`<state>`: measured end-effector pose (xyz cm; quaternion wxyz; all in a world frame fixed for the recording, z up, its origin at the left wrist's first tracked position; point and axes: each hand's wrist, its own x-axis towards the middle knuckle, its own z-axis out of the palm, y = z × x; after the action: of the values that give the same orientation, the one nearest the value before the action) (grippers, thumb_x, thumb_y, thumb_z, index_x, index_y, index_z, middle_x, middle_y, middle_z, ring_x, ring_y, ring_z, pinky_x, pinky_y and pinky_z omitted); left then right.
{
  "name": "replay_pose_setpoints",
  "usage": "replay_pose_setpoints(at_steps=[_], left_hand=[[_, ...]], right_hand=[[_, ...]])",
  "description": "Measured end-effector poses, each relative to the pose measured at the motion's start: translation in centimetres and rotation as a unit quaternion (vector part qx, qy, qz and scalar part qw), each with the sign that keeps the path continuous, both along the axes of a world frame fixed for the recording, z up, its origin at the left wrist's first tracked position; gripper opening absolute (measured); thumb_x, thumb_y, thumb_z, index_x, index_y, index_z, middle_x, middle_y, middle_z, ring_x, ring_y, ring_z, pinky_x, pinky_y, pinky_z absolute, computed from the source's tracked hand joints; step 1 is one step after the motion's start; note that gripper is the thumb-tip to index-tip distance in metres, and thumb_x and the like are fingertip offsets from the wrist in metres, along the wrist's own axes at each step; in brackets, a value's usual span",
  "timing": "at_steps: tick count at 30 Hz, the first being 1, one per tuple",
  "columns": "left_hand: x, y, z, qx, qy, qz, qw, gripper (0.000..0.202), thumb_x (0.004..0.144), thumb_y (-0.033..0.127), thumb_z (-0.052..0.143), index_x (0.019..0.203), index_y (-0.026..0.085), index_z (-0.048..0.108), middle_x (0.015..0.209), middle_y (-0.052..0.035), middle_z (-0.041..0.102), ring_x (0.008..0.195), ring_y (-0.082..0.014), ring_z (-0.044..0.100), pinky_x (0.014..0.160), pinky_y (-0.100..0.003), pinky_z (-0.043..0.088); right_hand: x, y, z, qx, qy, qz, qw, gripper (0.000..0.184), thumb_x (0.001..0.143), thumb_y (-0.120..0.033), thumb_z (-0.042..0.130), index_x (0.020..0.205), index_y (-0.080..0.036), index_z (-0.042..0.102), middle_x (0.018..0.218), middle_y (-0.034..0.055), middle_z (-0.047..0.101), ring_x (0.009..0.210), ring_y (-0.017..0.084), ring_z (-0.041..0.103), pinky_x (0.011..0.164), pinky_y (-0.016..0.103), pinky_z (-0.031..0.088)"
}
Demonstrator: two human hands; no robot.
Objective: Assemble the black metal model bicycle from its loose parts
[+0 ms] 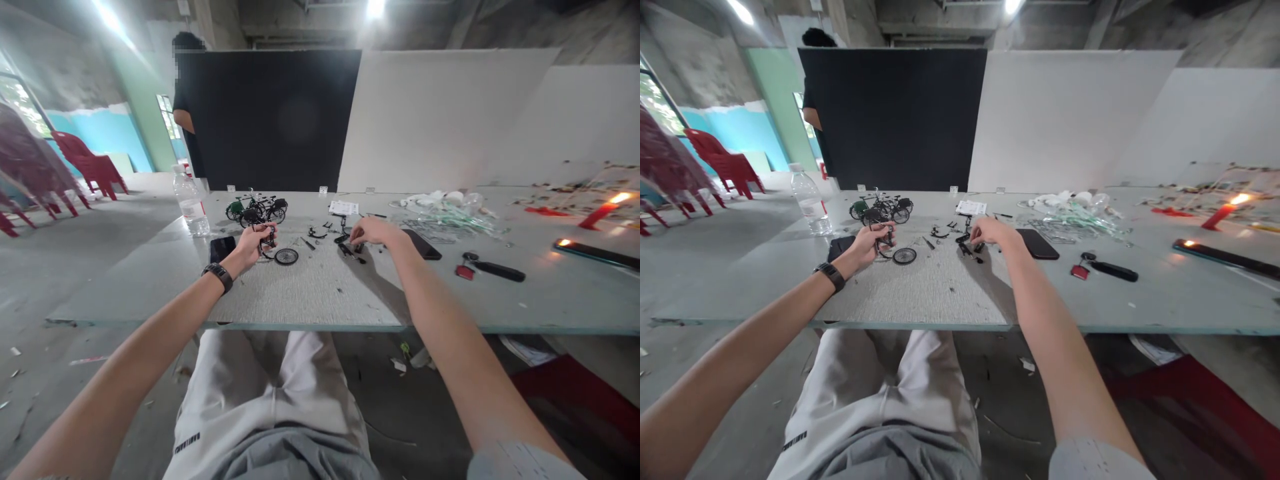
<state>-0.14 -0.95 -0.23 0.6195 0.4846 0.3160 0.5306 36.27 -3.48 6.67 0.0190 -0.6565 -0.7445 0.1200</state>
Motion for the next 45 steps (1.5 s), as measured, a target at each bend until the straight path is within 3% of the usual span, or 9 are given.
replay_pose_setpoints(at_steps=[12,20,27,32,36,45], left_hand=[[0.0,-0.1,0.1,-0.003,0.005,0.003,1.000,0.015,0.091,0.013,0.065,0.102,0.011,0.074,0.090,-0.0094,0.067,0.074,-0.0145,0.065,0.065,-0.029,0.059],[0.1,-0.4,0.3,-0.008,0.008,0.003,1.000,0.013,0.092,0.014,0.064,0.102,0.012,0.074,0.091,-0.0096,0.067,0.074,-0.0145,0.065,0.067,-0.030,0.058],[0.3,-1.0,0.9,-0.015,0.014,0.016,1.000,0.012,0.093,0.013,0.064,0.099,0.012,0.074,0.093,-0.0110,0.068,0.074,-0.0149,0.064,0.065,-0.029,0.056],[0.3,-1.1,1.0,-0.018,0.011,0.014,1.000,0.014,0.093,0.011,0.061,0.097,0.013,0.074,0.092,-0.0105,0.067,0.076,-0.0152,0.064,0.065,-0.029,0.056],[0.3,-1.0,0.9,-0.015,0.011,0.011,1.000,0.015,0.094,0.011,0.060,0.098,0.012,0.074,0.091,-0.0099,0.066,0.076,-0.0154,0.064,0.064,-0.029,0.056],[0.4,-1.0,0.9,-0.016,0.008,0.015,1.000,0.011,0.091,0.011,0.064,0.096,0.012,0.073,0.088,-0.0086,0.066,0.074,-0.0145,0.063,0.063,-0.028,0.055]], right_hand=[[-0.8,1.3,-1.7,0.015,-0.032,-0.012,0.999,0.029,0.084,-0.047,0.076,0.095,-0.020,0.079,0.103,0.0150,0.077,0.085,0.027,0.072,0.074,0.035,0.055],[-0.6,0.3,-0.4,0.060,0.028,0.039,0.997,0.039,0.095,-0.053,0.060,0.105,-0.020,0.078,0.113,0.0156,0.076,0.090,0.026,0.070,0.078,0.034,0.051],[-1.6,0.5,-1.0,0.010,-0.021,-0.013,1.000,0.027,0.096,-0.037,0.062,0.102,-0.018,0.080,0.114,0.0161,0.076,0.091,0.026,0.071,0.077,0.033,0.052],[-1.0,0.1,0.0,0.042,-0.011,-0.009,0.999,0.027,0.094,-0.040,0.064,0.103,-0.020,0.081,0.115,0.0148,0.076,0.094,0.027,0.071,0.079,0.035,0.055],[0.1,0.0,0.6,0.026,0.001,-0.023,0.999,0.022,0.089,-0.039,0.073,0.099,-0.023,0.081,0.116,0.0133,0.076,0.098,0.028,0.072,0.083,0.036,0.055],[-0.5,0.5,-0.3,-0.002,-0.065,-0.027,0.998,0.021,0.084,-0.040,0.077,0.096,-0.023,0.081,0.109,0.0121,0.079,0.094,0.027,0.073,0.076,0.032,0.054]])
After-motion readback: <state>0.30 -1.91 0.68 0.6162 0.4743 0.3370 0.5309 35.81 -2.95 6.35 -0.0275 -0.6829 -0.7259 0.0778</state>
